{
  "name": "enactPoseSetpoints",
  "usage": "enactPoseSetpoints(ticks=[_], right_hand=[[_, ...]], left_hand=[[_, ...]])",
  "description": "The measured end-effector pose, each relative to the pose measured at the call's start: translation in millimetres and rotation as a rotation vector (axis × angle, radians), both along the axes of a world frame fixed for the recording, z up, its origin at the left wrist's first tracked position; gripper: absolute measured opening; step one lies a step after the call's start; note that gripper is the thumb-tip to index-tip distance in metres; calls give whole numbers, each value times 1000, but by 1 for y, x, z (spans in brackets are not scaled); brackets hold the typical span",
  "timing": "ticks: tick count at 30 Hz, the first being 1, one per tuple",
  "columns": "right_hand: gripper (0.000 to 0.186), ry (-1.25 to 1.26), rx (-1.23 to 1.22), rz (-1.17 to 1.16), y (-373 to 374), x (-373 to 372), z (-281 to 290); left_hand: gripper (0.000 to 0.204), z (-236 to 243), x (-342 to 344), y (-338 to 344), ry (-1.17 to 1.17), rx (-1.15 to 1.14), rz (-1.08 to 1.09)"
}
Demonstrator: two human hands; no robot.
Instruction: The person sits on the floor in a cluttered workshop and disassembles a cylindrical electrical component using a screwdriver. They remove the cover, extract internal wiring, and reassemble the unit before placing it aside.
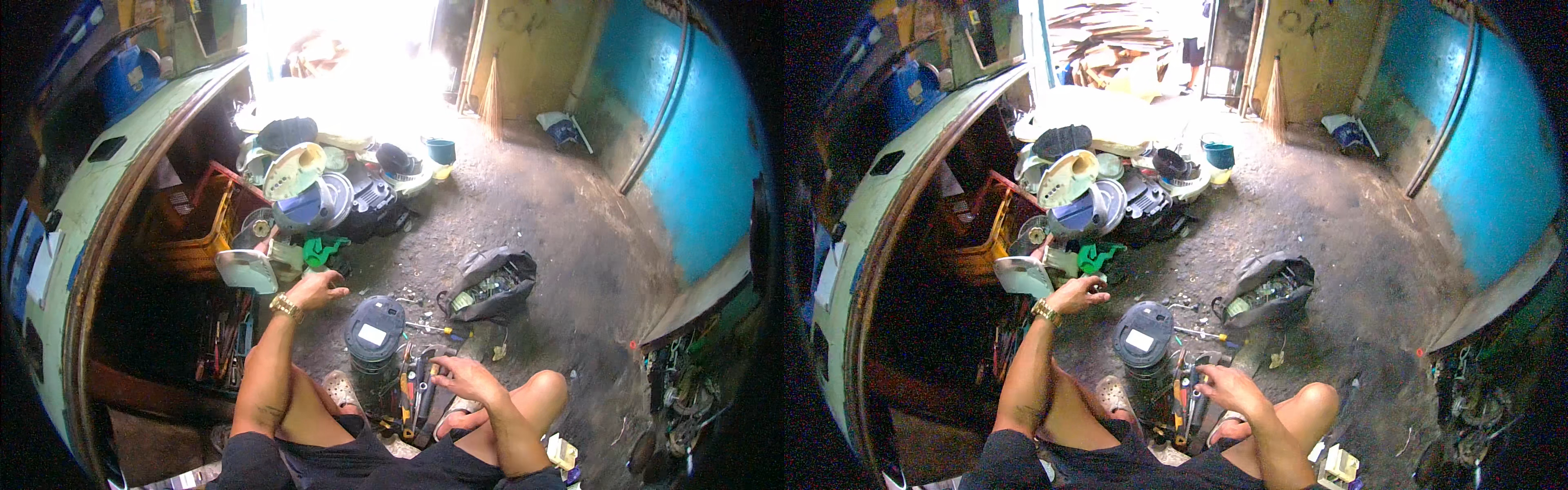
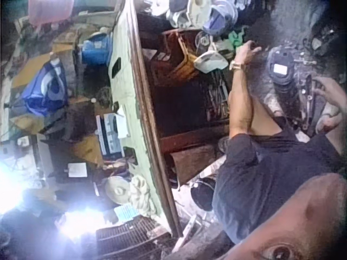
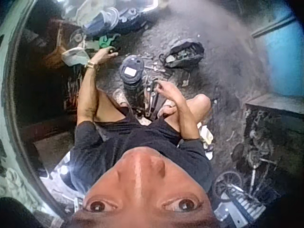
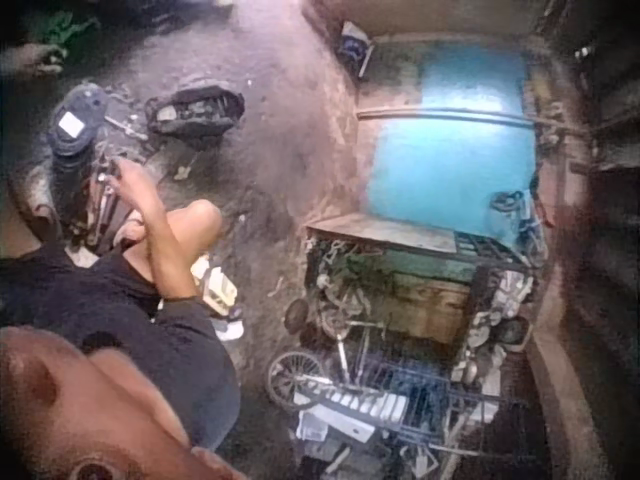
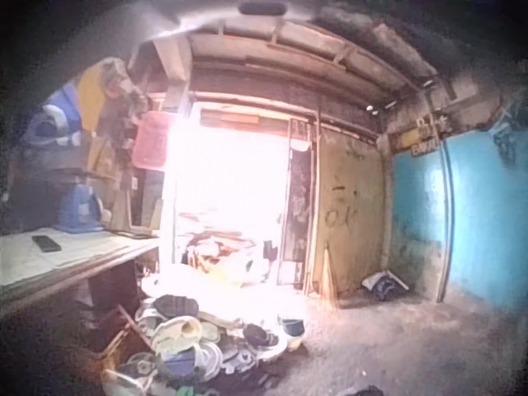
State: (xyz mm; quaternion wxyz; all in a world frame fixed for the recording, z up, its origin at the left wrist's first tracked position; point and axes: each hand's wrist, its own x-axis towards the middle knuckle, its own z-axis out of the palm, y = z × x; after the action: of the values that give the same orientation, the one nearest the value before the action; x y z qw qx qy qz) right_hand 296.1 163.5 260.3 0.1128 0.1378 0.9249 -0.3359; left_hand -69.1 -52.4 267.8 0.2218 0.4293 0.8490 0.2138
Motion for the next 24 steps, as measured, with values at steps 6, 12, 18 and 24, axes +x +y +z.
enactPoseSetpoints(ticks=[6,12,18,24], right_hand=[[49,52,-25,76,-3,-20,5],[54,53,16,37,-2,-19,16],[122,547,-1014,-198,-3,-24,44],[127,830,-1172,-325,13,-37,45]], left_hand=[[60,0,-6,6,-63,2,12],[104,23,-1,7,39,311,299],[84,29,-1,5,-927,285,-113],[83,36,5,22,-827,373,-74]])
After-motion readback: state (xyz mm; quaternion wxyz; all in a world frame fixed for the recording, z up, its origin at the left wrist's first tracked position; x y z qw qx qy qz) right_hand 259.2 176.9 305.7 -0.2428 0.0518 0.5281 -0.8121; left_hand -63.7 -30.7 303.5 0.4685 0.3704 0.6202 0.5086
